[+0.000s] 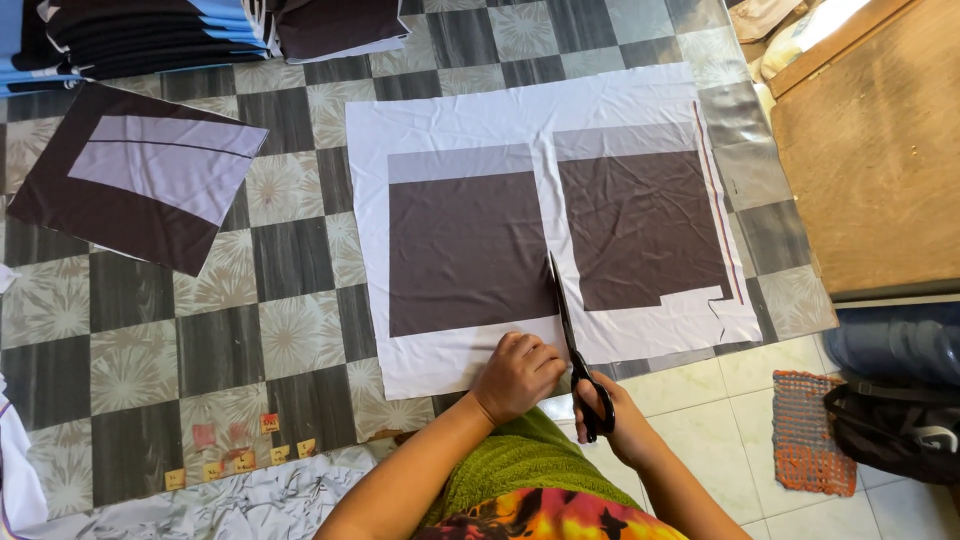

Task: The person lays out a large white fabric with brown patterned sections on a tiled floor. Using large scissors, they cut along the marked lines to separate the patterned pieces from the surrounding white fabric. The cut pieces are set aside as the person continues cutting the remaining sections.

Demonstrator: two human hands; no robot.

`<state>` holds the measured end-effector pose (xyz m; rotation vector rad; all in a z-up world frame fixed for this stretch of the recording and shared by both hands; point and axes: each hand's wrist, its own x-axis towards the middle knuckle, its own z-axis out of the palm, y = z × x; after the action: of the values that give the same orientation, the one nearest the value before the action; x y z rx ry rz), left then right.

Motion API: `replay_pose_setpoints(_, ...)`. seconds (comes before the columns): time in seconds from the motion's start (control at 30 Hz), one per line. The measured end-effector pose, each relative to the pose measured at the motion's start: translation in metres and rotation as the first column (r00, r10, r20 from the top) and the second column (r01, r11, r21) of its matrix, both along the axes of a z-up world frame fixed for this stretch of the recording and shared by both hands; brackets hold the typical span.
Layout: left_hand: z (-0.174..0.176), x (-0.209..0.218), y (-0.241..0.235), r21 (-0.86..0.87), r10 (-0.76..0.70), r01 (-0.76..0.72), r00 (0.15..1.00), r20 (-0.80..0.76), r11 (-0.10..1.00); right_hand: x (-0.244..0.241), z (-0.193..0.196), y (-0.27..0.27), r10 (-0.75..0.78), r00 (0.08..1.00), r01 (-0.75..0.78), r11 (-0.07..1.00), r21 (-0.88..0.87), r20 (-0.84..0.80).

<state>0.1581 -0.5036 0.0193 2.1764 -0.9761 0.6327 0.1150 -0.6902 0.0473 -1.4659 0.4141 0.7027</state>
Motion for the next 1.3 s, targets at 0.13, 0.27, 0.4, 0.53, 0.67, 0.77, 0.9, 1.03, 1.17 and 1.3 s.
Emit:
replay_pose_setpoints(0.13, -0.002, 0.0, 0.0, -0.016, 0.012, -0.011, 1.0, 0.002, 1.0, -0.003, -0.007, -0.001, 0.006, 1.0, -0.006, 1.0, 0.01, 0.015)
replay_pose_setpoints(0.27, -0.001, -0.001, 0.0, 0.012, 0.002, -0.002, 1.0, -0.006, 1.0, -0.007, -0.011, -0.003, -0.038, 0.999, 0.038, 0.999, -0.029, -0.004)
replay_pose_setpoints(0.4, -0.001, -0.001, 0.001, 0.015, -0.005, 0.005, 1.0, -0.003, 1.0, 0.001, -0.016, -0.007, -0.039, 0.999, 0.039, 0.999, 0.025, -0.007)
replay_pose_setpoints(0.53, 0.008, -0.001, 0.001, -0.006, 0.01, -0.01, 1.0, 0.019, 1.0, 0.018, -0.008, -0.001, -0.009, 1.0, 0.009, 1.0, 0.019, -0.023)
replay_pose_setpoints(0.67, 0.009, 0.0, 0.001, -0.007, 0.026, -0.026, 0.999, 0.039, 1.0, 0.021, -0.013, -0.001, -0.021, 0.999, 0.022, 1.0, 0.02, -0.036)
replay_pose_setpoints(0.77, 0.01, -0.001, 0.001, 0.005, 0.032, -0.032, 0.999, 0.038, 0.999, 0.018, -0.012, 0.0, -0.022, 1.0, 0.022, 1.0, 0.006, -0.018)
replay_pose_setpoints(0.9, 0.006, -0.001, 0.002, 0.039, 0.004, -0.003, 1.0, -0.005, 0.999, 0.019, -0.001, -0.001, 0.006, 1.0, -0.006, 1.0, 0.021, 0.003)
replay_pose_setpoints(1.03, 0.001, 0.0, 0.0, 0.096, -0.032, 0.035, 0.999, -0.034, 0.995, 0.029, 0.001, -0.015, 0.045, 0.999, -0.045, 0.999, 0.011, -0.008)
replay_pose_setpoints(1.17, -0.01, 0.0, -0.004, 0.124, -0.044, 0.052, 0.997, -0.071, 0.991, 0.037, 0.017, -0.014, 0.069, 0.994, -0.071, 0.997, -0.02, -0.087)
replay_pose_setpoints(1.3, -0.006, 0.002, -0.004, 0.173, -0.078, 0.102, 0.987, -0.143, 0.98, 0.039, 0.019, -0.006, 0.067, 0.995, -0.069, 0.997, -0.024, -0.078)
